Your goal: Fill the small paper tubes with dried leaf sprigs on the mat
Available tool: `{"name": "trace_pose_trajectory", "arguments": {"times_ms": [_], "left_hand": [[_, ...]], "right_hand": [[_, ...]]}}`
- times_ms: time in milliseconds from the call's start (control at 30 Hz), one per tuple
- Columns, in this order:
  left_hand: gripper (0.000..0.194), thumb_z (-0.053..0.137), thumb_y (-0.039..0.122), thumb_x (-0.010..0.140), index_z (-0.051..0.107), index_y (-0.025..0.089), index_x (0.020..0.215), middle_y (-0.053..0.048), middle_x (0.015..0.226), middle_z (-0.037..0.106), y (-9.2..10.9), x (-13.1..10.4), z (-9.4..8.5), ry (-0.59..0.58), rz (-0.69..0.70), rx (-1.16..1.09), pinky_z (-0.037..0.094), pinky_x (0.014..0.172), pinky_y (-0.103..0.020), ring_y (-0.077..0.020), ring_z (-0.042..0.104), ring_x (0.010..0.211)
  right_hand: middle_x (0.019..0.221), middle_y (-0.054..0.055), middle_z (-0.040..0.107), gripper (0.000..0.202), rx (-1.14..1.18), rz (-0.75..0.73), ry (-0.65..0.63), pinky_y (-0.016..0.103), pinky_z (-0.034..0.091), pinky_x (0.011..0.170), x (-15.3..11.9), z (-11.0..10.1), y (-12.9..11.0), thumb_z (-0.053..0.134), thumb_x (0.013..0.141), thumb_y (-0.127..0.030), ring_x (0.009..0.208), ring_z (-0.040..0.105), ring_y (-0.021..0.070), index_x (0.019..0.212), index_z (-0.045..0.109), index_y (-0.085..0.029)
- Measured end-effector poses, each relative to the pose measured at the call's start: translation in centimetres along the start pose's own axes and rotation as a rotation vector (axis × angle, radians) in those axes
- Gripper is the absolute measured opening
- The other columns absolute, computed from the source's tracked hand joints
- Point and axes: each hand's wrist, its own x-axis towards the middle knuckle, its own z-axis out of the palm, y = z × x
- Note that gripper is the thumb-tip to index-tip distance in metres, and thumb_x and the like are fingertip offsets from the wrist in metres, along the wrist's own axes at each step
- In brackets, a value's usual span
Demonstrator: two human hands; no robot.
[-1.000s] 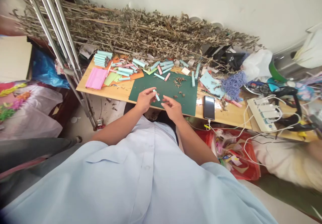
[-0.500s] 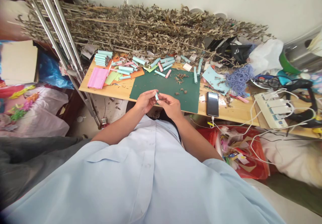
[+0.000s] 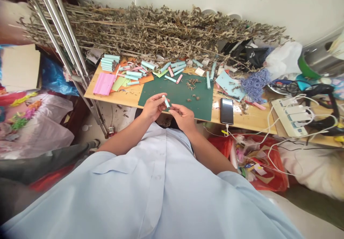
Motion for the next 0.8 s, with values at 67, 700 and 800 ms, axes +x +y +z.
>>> {"name": "trace_pose_trajectory", "arguments": {"times_ms": [67,700,800], "left_hand": [[0.040,0.089,0.034,0.076,0.071,0.015,0.107,-0.006,0.087,0.077,0.0,-0.3,0.2,0.006,0.021,0.005,0.048,0.059,-0.022,-0.0103,0.066,0.066],[0.043,0.083,0.046,0.084,0.068,0.020,0.114,-0.007,0.104,0.078,-0.8,-2.0,0.9,0.069,0.246,0.161,0.057,0.068,-0.026,-0.0155,0.072,0.082],[0.042,0.084,0.044,0.083,0.068,0.020,0.114,-0.007,0.102,0.078,-0.8,-1.9,0.8,0.066,0.249,0.146,0.057,0.067,-0.026,-0.0158,0.072,0.083]], "right_hand": [[0.095,0.005,0.082,0.033,-0.004,0.033,0.040,0.040,0.066,0.081,-0.1,0.3,-0.4,0.080,0.083,-0.048,0.079,0.077,0.0216,0.106,0.081,-0.024],[0.090,0.004,0.082,0.033,0.036,0.111,0.173,0.044,0.070,0.071,-0.2,1.2,-1.6,0.081,0.083,-0.052,0.073,0.080,0.0270,0.102,0.083,-0.025],[0.091,0.005,0.082,0.033,0.040,0.110,0.177,0.044,0.070,0.072,-0.2,1.2,-1.8,0.082,0.083,-0.052,0.073,0.079,0.0269,0.101,0.084,-0.025]]}}
